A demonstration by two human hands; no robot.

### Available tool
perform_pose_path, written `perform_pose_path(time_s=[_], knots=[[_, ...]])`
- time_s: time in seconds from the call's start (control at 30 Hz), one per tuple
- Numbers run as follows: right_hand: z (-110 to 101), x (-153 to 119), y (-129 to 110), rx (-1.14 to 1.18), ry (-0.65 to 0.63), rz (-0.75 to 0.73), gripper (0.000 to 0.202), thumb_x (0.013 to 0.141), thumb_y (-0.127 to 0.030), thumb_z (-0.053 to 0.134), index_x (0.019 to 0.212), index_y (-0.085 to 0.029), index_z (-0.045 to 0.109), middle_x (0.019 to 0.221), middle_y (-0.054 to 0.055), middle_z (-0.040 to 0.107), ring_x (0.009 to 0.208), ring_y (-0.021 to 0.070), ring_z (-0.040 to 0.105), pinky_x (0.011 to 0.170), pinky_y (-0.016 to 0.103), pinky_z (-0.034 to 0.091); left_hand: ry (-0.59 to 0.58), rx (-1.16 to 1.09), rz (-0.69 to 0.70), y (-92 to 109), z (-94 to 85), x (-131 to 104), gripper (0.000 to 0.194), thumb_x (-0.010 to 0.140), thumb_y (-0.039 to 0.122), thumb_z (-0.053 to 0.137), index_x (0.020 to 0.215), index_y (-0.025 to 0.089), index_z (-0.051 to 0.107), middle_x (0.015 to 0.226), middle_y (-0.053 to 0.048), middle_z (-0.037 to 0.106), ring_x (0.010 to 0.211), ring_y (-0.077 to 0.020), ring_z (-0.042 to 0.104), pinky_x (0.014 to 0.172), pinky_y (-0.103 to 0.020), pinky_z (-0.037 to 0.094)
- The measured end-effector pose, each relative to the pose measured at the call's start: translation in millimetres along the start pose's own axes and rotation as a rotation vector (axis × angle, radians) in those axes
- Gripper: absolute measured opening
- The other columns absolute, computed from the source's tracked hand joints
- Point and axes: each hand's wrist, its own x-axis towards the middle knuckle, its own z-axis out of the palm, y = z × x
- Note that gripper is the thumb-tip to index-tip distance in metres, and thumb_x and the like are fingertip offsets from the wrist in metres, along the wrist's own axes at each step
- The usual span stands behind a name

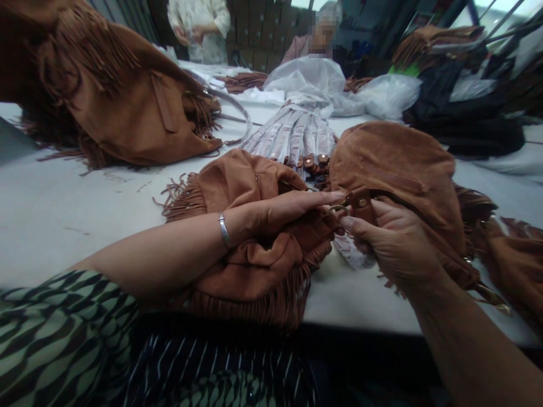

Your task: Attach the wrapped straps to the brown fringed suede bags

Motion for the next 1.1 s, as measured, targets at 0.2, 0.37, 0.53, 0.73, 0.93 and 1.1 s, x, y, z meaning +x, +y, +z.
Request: perform_pose_path(time_s=[0.2,0.37,0.53,0.73,0.93,1.1], knots=[[3,6,-11,-0.044,-0.03,-0.035,0.029,0.062,-0.034,0.08,0.082,-0.016,0.067,0.06,-0.002,0.059,0.045,0.0085,0.046,0.039,0.019,0.032,-0.044,-0.326,-0.173,8,4.9,-2,0.027,0.093,0.025,0.046,0.08,0.009,0.063,0.067,-0.005,0.066,0.066,-0.0126,0.061,0.073,-0.024,0.05],[3,7,-15,-0.057,-0.083,-0.035,0.026,0.063,-0.033,0.079,0.08,-0.016,0.067,0.061,-0.001,0.061,0.049,0.0102,0.05,0.044,0.02,0.037,-0.161,-0.425,-0.247,7,-4.4,-1,0.021,0.085,0.026,0.053,0.085,0.008,0.064,0.068,-0.005,0.067,0.064,-0.0146,0.062,0.069,-0.027,0.051],[3,12,-14,-0.052,-0.126,-0.018,0.028,0.064,-0.031,0.08,0.086,-0.017,0.068,0.069,0.0,0.064,0.055,0.0102,0.052,0.048,0.02,0.04,-0.286,-0.459,-0.289,-1,-17.0,4,0.022,0.075,0.031,0.058,0.079,0.01,0.065,0.068,-0.008,0.068,0.066,-0.0172,0.064,0.071,-0.03,0.054],[-12,22,-10,-0.08,-0.222,0.113,0.032,0.07,-0.039,0.078,0.086,-0.017,0.063,0.055,-0.005,0.051,0.042,0.0063,0.041,0.038,0.017,0.03,-0.209,-0.486,-0.276,3,-12.1,3,0.019,0.077,0.024,0.052,0.073,0.009,0.063,0.061,-0.007,0.066,0.058,-0.014,0.061,0.063,-0.025,0.054],[-38,34,-3,-0.057,-0.272,0.111,0.036,0.085,-0.055,0.056,0.086,-0.019,0.059,0.049,-0.006,0.044,0.036,0.0056,0.032,0.034,0.017,0.025,-0.127,-0.419,-0.223,7,-5.3,-4,0.015,0.08,0.017,0.054,0.07,0.009,0.062,0.06,-0.005,0.066,0.054,-0.0113,0.06,0.057,-0.02,0.052],[-48,37,-4,-0.271,-0.284,-0.017,0.042,0.082,-0.052,0.063,0.063,-0.017,0.052,0.047,-0.005,0.041,0.039,0.0046,0.031,0.036,0.018,0.02,-0.144,-0.344,-0.185,2,-8.8,-2,0.009,0.073,0.015,0.06,0.074,0.007,0.064,0.068,-0.007,0.067,0.059,-0.0116,0.062,0.061,-0.02,0.052]])
